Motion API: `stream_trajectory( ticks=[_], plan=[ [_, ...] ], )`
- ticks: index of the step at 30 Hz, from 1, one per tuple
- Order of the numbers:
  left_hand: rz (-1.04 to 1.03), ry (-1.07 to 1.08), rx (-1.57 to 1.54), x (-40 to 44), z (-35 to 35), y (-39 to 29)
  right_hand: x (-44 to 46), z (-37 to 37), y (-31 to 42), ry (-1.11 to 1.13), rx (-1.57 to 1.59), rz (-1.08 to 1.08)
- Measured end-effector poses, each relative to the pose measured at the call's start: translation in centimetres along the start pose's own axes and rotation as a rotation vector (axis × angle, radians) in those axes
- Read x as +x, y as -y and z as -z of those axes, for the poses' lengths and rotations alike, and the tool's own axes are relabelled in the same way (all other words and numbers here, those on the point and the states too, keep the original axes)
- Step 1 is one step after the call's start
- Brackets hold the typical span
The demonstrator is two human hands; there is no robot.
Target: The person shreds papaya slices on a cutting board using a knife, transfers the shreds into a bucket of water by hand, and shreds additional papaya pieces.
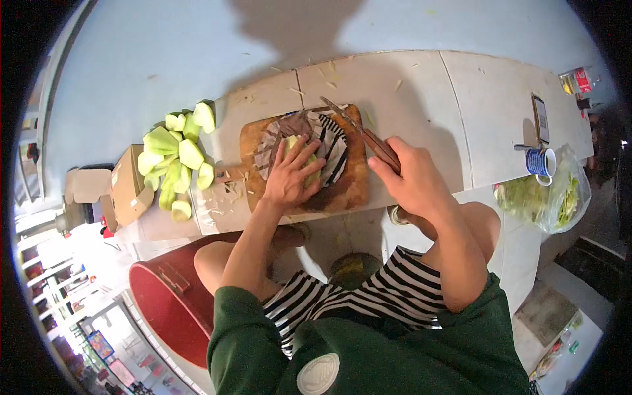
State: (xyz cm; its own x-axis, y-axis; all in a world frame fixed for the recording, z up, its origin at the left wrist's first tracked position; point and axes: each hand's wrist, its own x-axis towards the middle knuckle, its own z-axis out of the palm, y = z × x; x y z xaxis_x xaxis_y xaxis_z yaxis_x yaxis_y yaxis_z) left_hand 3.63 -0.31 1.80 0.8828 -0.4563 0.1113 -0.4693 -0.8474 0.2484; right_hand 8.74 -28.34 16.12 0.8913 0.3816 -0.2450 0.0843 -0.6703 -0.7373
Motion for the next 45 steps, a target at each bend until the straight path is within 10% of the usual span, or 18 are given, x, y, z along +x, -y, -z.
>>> stream_trajectory(
  ticks=[11,13,20,33,45],
  plan=[
    [0.276,-0.282,-0.218,0.1,3.1,-1.7,-0.5,-1.3,-1.0,0.227,0.644,-0.115],
    [0.579,-0.186,-1.138,0.5,4.6,-1.4,-0.5,-1.6,-0.8,0.262,0.708,-0.114],
    [0.622,-0.273,-1.645,0.5,8.1,-1.7,0.2,-2.6,0.3,0.450,1.089,-0.103],
    [0.606,-0.280,-1.711,0.7,11.7,2.8,3.8,-4.1,2.7,0.568,1.170,-0.101],
    [0.385,-0.154,-1.266,1.3,10.2,1.4,0.9,-8.5,1.1,0.049,0.697,-0.139]
  ],
)
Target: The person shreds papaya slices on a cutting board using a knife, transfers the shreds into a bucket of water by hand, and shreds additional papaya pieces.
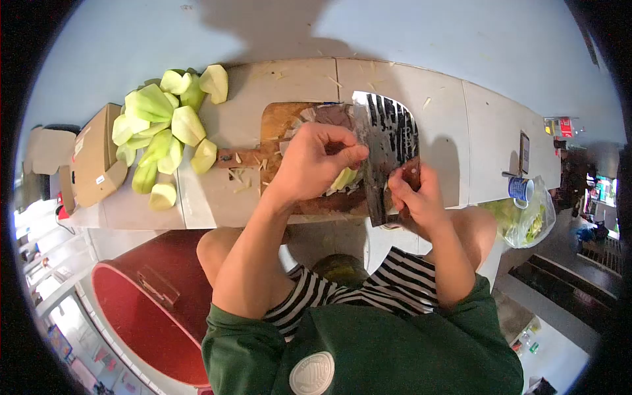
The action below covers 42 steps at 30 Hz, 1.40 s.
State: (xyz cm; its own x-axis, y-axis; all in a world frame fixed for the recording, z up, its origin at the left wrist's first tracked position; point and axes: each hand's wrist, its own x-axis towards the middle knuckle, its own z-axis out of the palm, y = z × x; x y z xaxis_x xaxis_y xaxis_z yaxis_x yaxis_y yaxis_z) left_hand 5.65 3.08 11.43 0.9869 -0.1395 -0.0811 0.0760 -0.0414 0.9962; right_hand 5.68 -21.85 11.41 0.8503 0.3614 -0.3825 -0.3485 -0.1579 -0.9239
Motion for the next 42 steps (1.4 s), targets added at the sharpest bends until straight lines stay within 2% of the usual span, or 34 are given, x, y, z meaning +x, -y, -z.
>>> stream_trajectory(
  ticks=[1,3,4,5,6,8,9,11,12,14,15,17,20,27,30,40,42],
  plan=[
    [-0.008,0.003,-0.003,-0.3,-0.2,-0.4,-0.3,-0.1,-0.5,-0.005,-0.005,0.005],
    [0.093,0.113,-0.061,-0.9,-0.7,-0.9,-1.0,-0.2,-1.9,-0.203,-0.201,0.116],
    [-0.056,0.001,-0.115,-1.2,-1.5,-0.2,-1.7,-0.2,-2.4,-0.205,-0.204,0.114],
    [-0.056,0.005,-0.118,-1.6,-1.5,-0.1,-2.4,0.1,-2.8,-0.273,-0.191,0.024],
    [-0.028,-0.069,0.016,-2.1,-1.1,-0.5,-3.4,0.4,-3.5,-0.345,-0.175,-0.067],
    [-0.016,-0.196,0.275,-2.6,-0.3,0.3,-5.6,1.6,-7.3,-0.439,-0.172,-0.084],
    [-0.027,-0.189,0.270,-2.9,0.0,1.2,-6.5,2.3,-9.3,-0.521,-0.167,-0.102],
    [0.020,-0.347,0.491,-3.9,0.2,3.1,-8.2,3.3,-12.7,-0.591,-0.181,-0.138],
    [0.017,-0.336,0.492,-4.4,0.0,4.1,-8.9,3.6,-13.8,-0.651,-0.189,-0.182],
    [-0.162,-0.515,0.770,-5.3,-0.6,6.0,-8.8,4.1,-15.0,-0.698,-0.160,-0.203],
    [-0.166,-0.501,0.770,-6.0,-1.2,7.1,-8.5,4.4,-15.2,-0.734,-0.141,-0.219],
    [-0.248,-0.627,0.985,-7.6,-2.6,9.3,-7.5,5.3,-15.6,-0.754,-0.100,-0.207],
    [-0.216,-0.683,1.036,-9.2,-4.0,11.6,-6.0,5.7,-14.9,-0.750,-0.141,-0.213],
    [-0.208,-0.644,1.125,-8.4,-4.1,12.7,-2.9,6.5,-14.3,-0.766,-0.335,-0.200],
    [-0.115,-0.624,1.190,-8.4,-4.1,12.8,-2.3,6.4,-14.4,-0.780,-0.304,-0.200],
    [-0.152,-0.642,1.174,-8.3,-4.1,12.7,-2.4,5.4,-13.5,-0.782,-0.417,-0.205],
    [-0.144,-0.638,1.179,-8.2,-4.2,12.8,-3.2,5.3,-13.7,-0.760,-0.606,-0.090]
  ],
)
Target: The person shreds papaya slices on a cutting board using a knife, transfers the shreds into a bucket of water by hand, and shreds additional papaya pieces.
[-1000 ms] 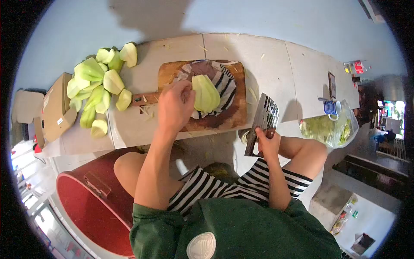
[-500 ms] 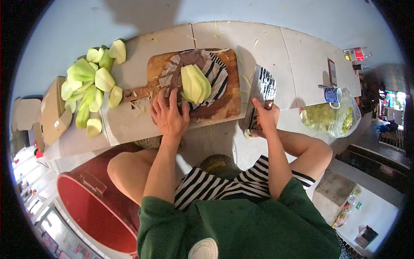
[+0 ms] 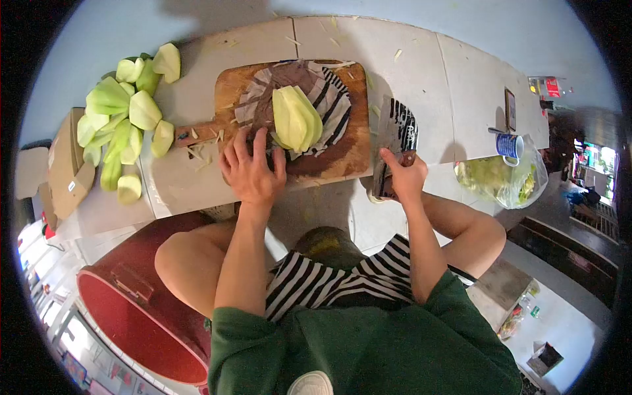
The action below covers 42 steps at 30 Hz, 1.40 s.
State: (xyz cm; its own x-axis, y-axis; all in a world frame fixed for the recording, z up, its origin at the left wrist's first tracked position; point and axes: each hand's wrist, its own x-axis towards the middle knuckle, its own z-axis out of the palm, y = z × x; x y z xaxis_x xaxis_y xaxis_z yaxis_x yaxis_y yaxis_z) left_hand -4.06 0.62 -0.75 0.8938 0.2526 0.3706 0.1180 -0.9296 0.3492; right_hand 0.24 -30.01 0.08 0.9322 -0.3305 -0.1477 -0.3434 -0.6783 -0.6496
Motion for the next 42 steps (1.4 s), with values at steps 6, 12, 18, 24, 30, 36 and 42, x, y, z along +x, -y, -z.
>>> stream_trajectory(
  ticks=[6,12,18,24,30,36,42],
  plan=[
    [0.007,0.013,0.025,0.3,0.4,-0.2,-2.8,0.0,-4.7,0.018,-0.042,-0.155],
    [-0.003,-0.004,0.029,0.2,0.4,-0.2,-5.5,0.0,-7.7,0.007,0.072,-0.053],
    [-0.003,-0.040,0.021,0.1,0.3,-0.3,-10.0,3.5,-9.6,0.115,0.074,-0.197],
    [0.037,-0.033,0.011,-0.3,0.4,-0.4,-9.0,6.3,-5.6,-0.019,-0.099,0.183],
    [0.018,-0.068,0.019,-0.2,0.1,-0.3,-7.1,3.5,1.8,-0.085,-0.159,0.427],
    [0.007,-0.054,-0.023,-0.2,0.1,-0.2,-7.8,-1.5,0.3,0.052,-0.182,0.475],
    [0.023,-0.020,0.018,0.1,0.0,-0.3,-5.7,-2.0,-0.8,-0.056,-0.238,0.405]
  ],
)
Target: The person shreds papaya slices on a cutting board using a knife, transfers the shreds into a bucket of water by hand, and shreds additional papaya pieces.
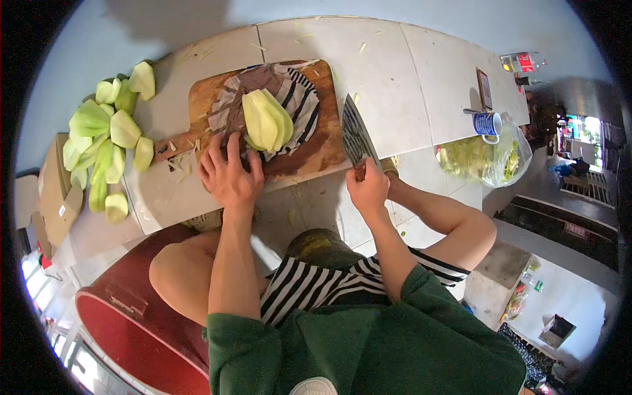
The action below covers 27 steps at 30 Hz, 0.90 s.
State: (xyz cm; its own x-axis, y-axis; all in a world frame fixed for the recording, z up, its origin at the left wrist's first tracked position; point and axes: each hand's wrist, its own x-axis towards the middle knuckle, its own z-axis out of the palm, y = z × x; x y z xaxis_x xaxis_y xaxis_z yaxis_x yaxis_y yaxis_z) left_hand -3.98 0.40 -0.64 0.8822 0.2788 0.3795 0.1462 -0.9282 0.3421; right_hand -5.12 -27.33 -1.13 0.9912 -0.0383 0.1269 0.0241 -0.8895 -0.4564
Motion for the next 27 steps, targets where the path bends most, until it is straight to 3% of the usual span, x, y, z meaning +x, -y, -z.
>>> stream_trajectory(
  ticks=[16,27],
  plan=[
    [0.010,0.014,0.064,0.0,-0.4,-0.1,0.9,-0.1,-0.4,0.168,0.077,-0.031],
    [0.005,0.021,0.070,0.1,0.2,-0.4,-7.7,-2.7,-3.1,0.250,0.095,-0.198]
  ],
)
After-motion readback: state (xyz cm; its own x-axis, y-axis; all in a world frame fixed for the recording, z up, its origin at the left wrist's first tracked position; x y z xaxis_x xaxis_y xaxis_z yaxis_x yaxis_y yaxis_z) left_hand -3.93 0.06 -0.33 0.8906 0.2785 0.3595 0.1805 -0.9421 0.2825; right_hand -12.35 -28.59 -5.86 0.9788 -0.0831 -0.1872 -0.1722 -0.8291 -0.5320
